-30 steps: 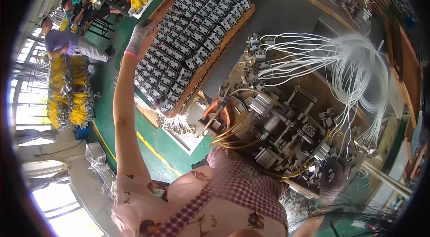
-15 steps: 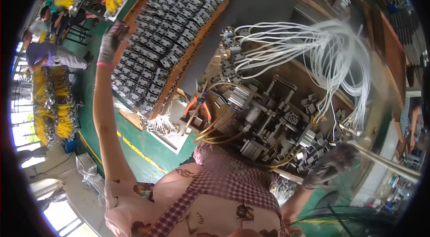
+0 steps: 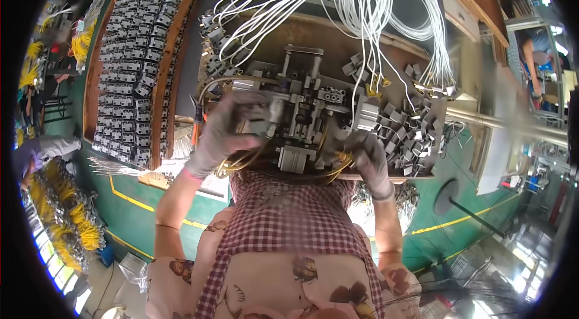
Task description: Assembling electrical components by inserting wires into connectors using an industrial assembly machine.
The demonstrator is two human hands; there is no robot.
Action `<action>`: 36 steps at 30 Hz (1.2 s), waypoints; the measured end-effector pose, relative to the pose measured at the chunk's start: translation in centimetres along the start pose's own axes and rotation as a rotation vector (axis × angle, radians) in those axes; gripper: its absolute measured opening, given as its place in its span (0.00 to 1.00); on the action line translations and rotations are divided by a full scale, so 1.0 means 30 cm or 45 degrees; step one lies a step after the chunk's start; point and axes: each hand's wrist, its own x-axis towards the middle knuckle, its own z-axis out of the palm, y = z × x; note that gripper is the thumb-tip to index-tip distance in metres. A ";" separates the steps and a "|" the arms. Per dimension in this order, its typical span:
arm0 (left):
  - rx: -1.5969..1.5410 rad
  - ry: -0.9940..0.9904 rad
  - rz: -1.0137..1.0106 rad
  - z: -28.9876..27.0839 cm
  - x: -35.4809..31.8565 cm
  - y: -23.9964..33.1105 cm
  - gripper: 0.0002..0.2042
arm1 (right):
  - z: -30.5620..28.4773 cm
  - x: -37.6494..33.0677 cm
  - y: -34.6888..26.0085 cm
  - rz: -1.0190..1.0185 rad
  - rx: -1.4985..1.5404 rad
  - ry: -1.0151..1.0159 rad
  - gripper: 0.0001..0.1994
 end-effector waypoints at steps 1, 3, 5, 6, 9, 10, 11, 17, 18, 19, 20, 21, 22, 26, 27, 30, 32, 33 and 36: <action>-0.007 -0.075 -0.095 0.034 0.016 -0.031 0.34 | -0.038 0.011 0.018 0.080 0.122 -0.013 0.24; 0.033 -0.126 -0.045 0.087 0.044 -0.108 0.34 | -0.051 0.023 0.025 0.155 0.250 -0.023 0.27; 0.165 -0.199 -0.030 0.118 0.054 -0.129 0.35 | -0.002 0.041 0.018 0.258 0.162 -0.061 0.29; 0.167 -0.203 -0.033 0.126 0.053 -0.144 0.35 | 0.016 0.056 0.012 0.255 0.166 -0.057 0.29; 0.233 -0.220 -0.018 0.134 0.054 -0.177 0.38 | 0.078 0.110 -0.002 -0.528 -1.023 0.306 0.25; 0.335 -0.257 0.027 0.135 0.062 -0.175 0.39 | 0.079 0.121 0.001 -0.528 -1.025 0.309 0.25; 0.436 -0.293 0.073 0.137 0.070 -0.172 0.41 | 0.076 0.132 0.005 -0.528 -1.128 0.294 0.25; 1.047 -0.375 0.298 0.178 0.098 -0.081 0.43 | 0.067 0.166 0.038 -0.566 -1.286 0.269 0.26; 1.045 -0.373 0.296 0.171 0.097 -0.097 0.43 | 0.070 0.163 0.040 -0.552 -1.247 0.287 0.26; 1.096 -0.351 0.476 0.154 0.098 -0.136 0.44 | 0.070 0.166 0.043 -0.541 -1.210 0.304 0.27; 1.146 -0.327 0.656 0.139 0.096 -0.162 0.46 | 0.068 0.168 0.043 -0.541 -1.211 0.300 0.27; 1.146 -0.326 0.655 0.128 0.090 -0.169 0.46 | 0.064 0.170 0.040 -0.556 -1.213 0.261 0.27; 1.205 -0.356 0.624 0.118 0.082 -0.173 0.47 | 0.060 0.173 0.038 -0.571 -1.215 0.223 0.27; 1.312 -0.352 0.703 0.106 0.067 -0.178 0.48 | 0.050 0.177 0.035 -0.586 -1.213 0.119 0.27; 1.312 -0.352 0.703 0.107 0.064 -0.179 0.48 | 0.056 0.179 0.021 -0.549 -1.190 0.097 0.26; 1.250 -0.329 0.646 0.140 0.042 -0.190 0.47 | 0.060 0.180 0.011 -0.484 -1.150 0.075 0.25; 0.669 0.015 0.388 0.215 0.016 -0.205 0.42 | 0.059 0.182 0.007 -0.457 -1.135 0.083 0.25; 0.670 0.011 0.391 0.220 -0.002 -0.225 0.42 | 0.057 0.178 0.015 -0.417 -1.125 0.095 0.26; 0.761 0.161 0.326 0.225 -0.038 -0.284 0.35 | 0.064 0.172 0.000 -0.352 -1.043 -0.006 0.30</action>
